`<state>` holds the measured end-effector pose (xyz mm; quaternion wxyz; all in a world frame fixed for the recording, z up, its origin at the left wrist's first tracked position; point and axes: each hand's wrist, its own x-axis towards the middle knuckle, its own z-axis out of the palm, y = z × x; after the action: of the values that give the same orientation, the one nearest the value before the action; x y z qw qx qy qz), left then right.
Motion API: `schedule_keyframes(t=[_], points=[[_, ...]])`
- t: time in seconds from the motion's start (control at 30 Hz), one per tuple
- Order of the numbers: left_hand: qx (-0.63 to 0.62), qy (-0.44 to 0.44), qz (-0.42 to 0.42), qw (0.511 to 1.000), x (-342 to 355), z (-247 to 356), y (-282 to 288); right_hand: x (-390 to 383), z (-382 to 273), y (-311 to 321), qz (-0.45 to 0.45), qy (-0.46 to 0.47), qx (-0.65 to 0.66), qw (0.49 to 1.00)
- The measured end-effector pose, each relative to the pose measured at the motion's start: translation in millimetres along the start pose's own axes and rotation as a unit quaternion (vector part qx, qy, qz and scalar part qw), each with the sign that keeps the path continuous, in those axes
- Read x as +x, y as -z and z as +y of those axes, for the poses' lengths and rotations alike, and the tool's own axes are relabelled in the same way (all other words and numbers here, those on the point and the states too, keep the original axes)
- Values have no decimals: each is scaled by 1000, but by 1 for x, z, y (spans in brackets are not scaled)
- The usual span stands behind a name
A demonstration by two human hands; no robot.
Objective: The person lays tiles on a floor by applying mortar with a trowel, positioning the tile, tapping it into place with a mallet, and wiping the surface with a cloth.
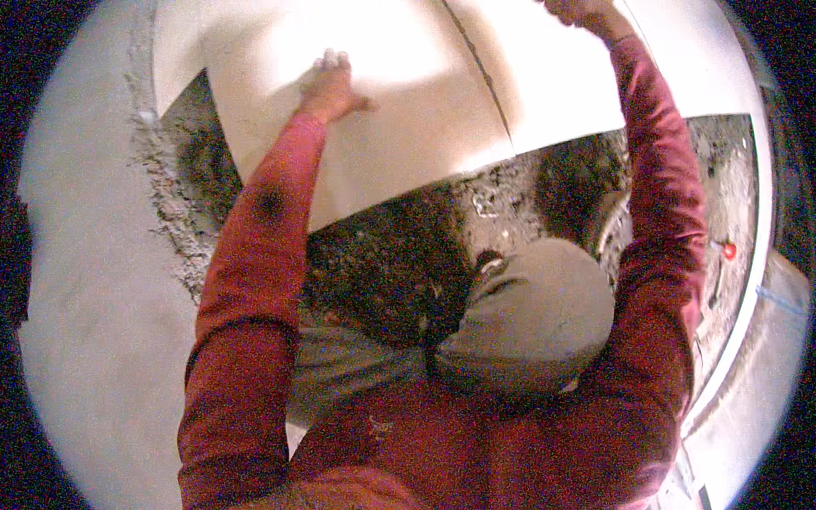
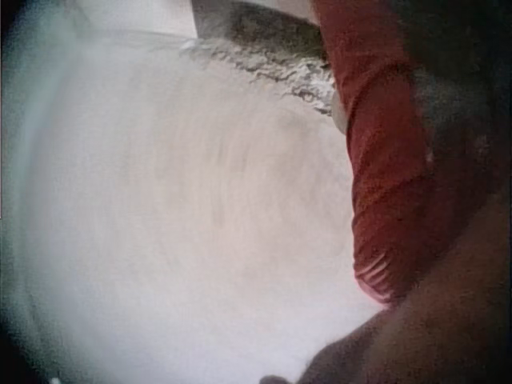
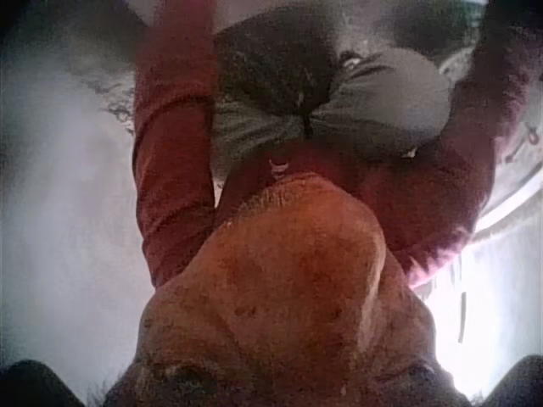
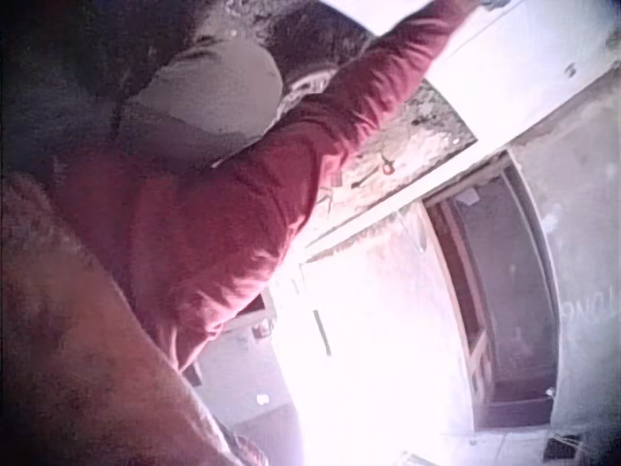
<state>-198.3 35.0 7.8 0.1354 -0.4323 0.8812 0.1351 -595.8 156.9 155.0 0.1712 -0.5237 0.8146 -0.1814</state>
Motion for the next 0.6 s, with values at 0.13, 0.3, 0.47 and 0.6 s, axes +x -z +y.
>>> schedule_keyframes(t=[0.13, 0.3, 0.47, 0.6], points=[[5, -2, 26, 1000, 5, 0, -4, -51, 21, 38, -33, 250, 119, 960], [2, 3, 6, 1000, 5, 2, 0, -106, -20, 111, -383, 275, -425, 772], [5, -20, 31, 999, 10, -3, -4, -115, -36, 108, -239, 0, -294, 926], [0, 0, 4, 1000, 5, -1, -1, -85, -52, 41, -4, 24, -28, 999]])
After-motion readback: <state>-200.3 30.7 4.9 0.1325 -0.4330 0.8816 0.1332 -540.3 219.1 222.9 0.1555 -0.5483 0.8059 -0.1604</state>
